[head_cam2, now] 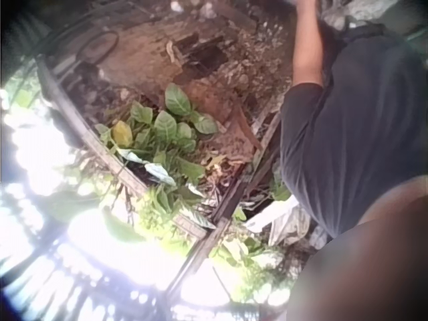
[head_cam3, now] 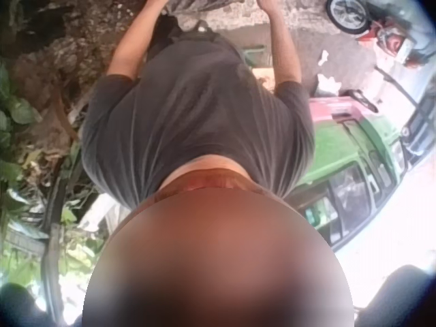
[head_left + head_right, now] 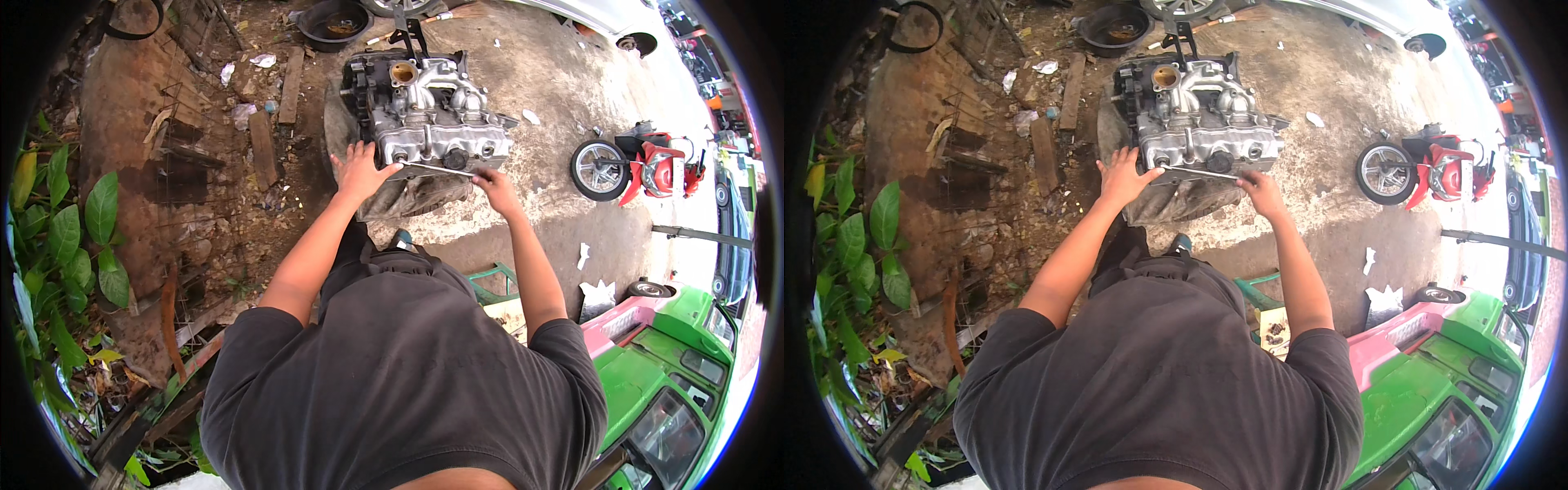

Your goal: The person uses a wrench to loosen and remove bolts from a motorcycle engine block resting on a stand. They repeatedly reposition the wrench and apply force to turn the bolts, then place the wrench on a nearby cardboard box.

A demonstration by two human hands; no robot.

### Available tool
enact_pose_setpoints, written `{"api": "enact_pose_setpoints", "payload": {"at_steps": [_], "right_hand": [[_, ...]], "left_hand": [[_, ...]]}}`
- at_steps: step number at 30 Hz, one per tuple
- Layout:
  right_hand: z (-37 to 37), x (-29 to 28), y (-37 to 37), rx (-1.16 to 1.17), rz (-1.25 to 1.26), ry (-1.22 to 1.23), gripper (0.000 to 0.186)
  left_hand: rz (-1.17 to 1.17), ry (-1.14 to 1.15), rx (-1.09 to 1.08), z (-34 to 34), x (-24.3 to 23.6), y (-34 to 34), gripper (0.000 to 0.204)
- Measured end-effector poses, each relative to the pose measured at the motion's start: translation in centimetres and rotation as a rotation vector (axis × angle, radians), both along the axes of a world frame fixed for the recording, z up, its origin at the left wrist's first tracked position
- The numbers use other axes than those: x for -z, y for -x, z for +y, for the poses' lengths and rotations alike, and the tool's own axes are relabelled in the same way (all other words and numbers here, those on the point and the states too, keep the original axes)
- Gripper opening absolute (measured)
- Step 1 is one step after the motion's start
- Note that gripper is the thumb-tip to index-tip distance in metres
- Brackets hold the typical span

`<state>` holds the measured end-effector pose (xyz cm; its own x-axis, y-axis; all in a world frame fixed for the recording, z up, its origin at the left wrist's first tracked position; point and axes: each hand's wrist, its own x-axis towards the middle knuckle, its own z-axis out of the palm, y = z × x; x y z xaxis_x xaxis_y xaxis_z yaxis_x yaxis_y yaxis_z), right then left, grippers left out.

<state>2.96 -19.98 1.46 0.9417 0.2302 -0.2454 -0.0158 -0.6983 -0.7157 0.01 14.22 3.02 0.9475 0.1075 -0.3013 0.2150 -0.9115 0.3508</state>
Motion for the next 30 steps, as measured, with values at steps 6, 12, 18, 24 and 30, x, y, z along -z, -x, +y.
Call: {"api": "enact_pose_setpoints", "payload": {"at_steps": [6, 12, 18, 24, 30], "right_hand": [[4.7, -10.7, -3.5, -0.060, -0.259, -0.056, 0.027], [10.7, -16.8, -4.2, -0.357, -0.505, 0.226, 0.019], [13.7, -17.7, -2.8, -0.672, -0.438, 0.818, 0.011], [9.8, -15.7, -0.5, -0.530, -0.410, 0.670, 0.021], [6.3, -6.5, 2.8, -0.050, 0.044, 0.045, 0.033]], "left_hand": [[-0.005, 0.022, -0.006, 0.1, -0.2, 0.0, 0.104], [-0.024, 0.015, -0.003, 0.1, 0.0, 0.1, 0.104], [-0.026, 0.010, -0.004, 0.1, 0.1, 0.2, 0.107], [-0.027, 0.005, 0.058, 0.7, 0.2, 0.3, 0.112], [-0.028, 0.021, 0.068, 0.9, 0.6, 0.2, 0.103]]}}
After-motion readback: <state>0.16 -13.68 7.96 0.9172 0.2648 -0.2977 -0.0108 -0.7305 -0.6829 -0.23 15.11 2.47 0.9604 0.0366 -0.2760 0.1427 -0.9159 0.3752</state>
